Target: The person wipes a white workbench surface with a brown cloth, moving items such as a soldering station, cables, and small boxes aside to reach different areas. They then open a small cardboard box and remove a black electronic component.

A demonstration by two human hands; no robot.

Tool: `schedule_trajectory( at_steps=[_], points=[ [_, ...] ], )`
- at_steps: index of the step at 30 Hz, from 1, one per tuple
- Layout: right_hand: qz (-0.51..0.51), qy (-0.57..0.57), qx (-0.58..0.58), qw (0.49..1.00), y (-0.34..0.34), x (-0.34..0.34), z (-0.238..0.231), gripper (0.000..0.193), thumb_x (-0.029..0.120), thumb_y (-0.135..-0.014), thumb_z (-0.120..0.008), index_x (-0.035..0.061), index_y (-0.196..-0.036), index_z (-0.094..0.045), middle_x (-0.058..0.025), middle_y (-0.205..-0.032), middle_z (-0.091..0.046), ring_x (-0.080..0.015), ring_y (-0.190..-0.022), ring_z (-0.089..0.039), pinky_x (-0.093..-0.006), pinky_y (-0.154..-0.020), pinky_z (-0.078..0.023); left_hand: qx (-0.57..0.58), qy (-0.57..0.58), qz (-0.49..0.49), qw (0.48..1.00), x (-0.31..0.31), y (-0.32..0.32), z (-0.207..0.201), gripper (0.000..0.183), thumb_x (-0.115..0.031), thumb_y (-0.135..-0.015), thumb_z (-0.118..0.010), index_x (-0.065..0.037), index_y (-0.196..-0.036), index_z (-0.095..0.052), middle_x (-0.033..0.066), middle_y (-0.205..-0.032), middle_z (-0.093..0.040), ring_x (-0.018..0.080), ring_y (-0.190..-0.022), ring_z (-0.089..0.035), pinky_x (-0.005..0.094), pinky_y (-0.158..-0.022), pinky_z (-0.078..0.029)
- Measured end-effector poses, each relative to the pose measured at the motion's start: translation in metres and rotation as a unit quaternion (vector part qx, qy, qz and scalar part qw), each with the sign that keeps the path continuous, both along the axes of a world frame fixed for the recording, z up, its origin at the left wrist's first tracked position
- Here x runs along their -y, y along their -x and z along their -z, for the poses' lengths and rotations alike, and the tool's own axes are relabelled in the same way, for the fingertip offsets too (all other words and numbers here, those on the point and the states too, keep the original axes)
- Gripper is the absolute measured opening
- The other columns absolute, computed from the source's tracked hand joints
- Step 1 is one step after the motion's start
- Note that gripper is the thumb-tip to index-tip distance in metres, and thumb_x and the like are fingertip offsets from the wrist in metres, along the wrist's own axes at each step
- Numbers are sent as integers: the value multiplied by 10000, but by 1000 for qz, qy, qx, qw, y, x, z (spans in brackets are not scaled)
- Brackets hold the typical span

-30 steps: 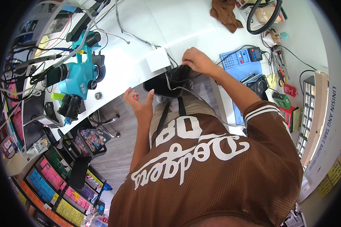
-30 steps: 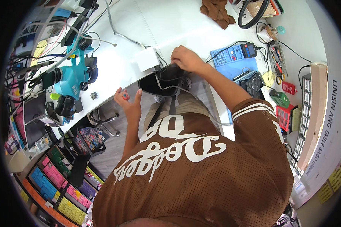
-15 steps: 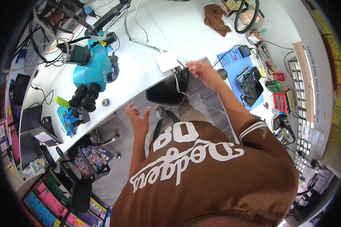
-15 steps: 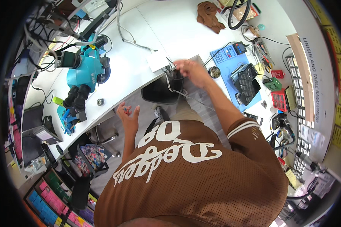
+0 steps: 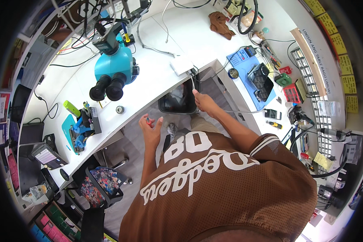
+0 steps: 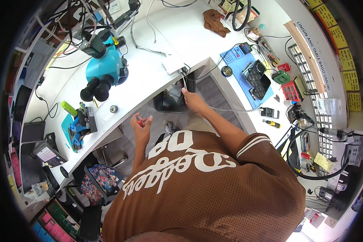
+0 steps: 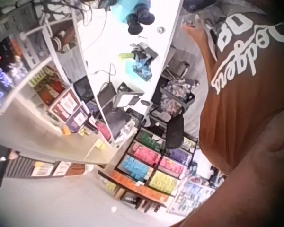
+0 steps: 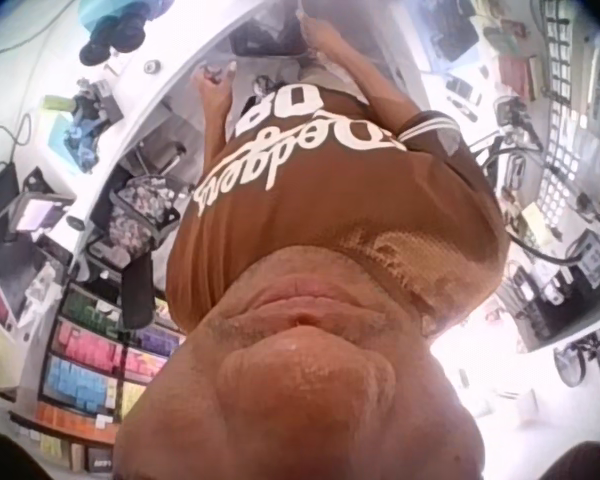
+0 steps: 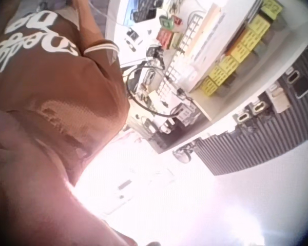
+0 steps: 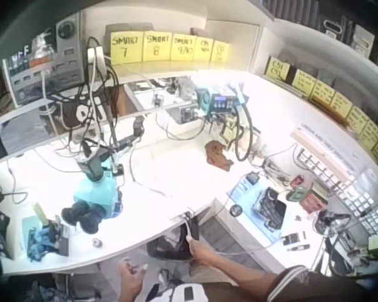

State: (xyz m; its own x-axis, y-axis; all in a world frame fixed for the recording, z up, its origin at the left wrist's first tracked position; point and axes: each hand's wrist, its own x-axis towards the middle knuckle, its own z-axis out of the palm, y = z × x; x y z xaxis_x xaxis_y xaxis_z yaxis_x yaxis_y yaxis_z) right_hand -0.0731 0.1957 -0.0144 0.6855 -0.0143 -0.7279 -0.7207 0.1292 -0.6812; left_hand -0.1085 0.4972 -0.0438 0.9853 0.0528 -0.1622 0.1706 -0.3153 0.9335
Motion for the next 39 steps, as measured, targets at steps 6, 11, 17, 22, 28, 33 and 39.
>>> schedule_trajectory(
  at_steps=[6,11,17,22,28,33,39],
  points=[
    [-111,54,170,978,-10,-6,25,330,303,-1069,-520,63,-1001,-737,-1,-761,-572,-115,-656,-469,-271,-677,-441,-9,6,-22,1000,-17,12,7,715,-381,-893,-851,33,-1362,-504,162,-1304,-478,232,-1040,-570,361,-882,-500],
    [-139,170,155,963,-36,-20,36,330,155,-979,-643,-23,-1240,-737,-82,-965,-770,-107,-817,-694,-269,-718,-578,-12,10,-20,1000,-24,18,15,676,-393,-887,-856,33,-1293,-523,154,-1302,-482,220,-1006,-534,349,-855,-488],
    [-306,392,128,858,-65,-47,63,329,246,-980,-637,-43,-1086,-750,-192,-1015,-755,-244,-879,-744,-380,-759,-606,-97,30,2,995,-27,22,5,520,-398,-939,-792,-2,-1148,-528,103,-1040,-560,196,-864,-541,345,-793,-486],
    [-393,470,183,769,-60,3,157,273,162,-947,-561,-4,-896,-772,-258,-1180,-730,-325,-1042,-737,-469,-907,-576,-135,121,28,983,-20,19,21,338,-354,-1036,-648,-55,-1149,-539,8,-803,-521,120,-686,-498,296,-646,-439],
    [-184,426,150,873,-45,-5,138,370,345,-1011,-642,0,-1000,-776,-98,-787,-773,-169,-647,-728,-323,-635,-581,-167,221,42,960,-14,4,-8,269,-328,-1087,-560,-89,-1209,-571,-45,-799,-490,43,-630,-430,230,-552,-348],
    [-211,358,97,904,-46,-25,102,406,368,-1035,-560,33,-963,-779,-75,-789,-780,-196,-729,-745,-354,-755,-579,-179,156,66,969,-21,1,-3,306,-341,-1092,-565,-84,-1254,-606,-62,-775,-475,32,-620,-405,211,-540,-331],
    [24,94,70,993,-36,-12,129,418,260,-1054,-588,-66,-1313,-636,-108,-954,-785,-165,-703,-695,-290,-651,-546,-188,165,95,963,0,-10,-11,297,-331,-1096,-567,-82,-1254,-609,-71,-756,-465,24,-591,-387,197,-517,-316]
  ],
)
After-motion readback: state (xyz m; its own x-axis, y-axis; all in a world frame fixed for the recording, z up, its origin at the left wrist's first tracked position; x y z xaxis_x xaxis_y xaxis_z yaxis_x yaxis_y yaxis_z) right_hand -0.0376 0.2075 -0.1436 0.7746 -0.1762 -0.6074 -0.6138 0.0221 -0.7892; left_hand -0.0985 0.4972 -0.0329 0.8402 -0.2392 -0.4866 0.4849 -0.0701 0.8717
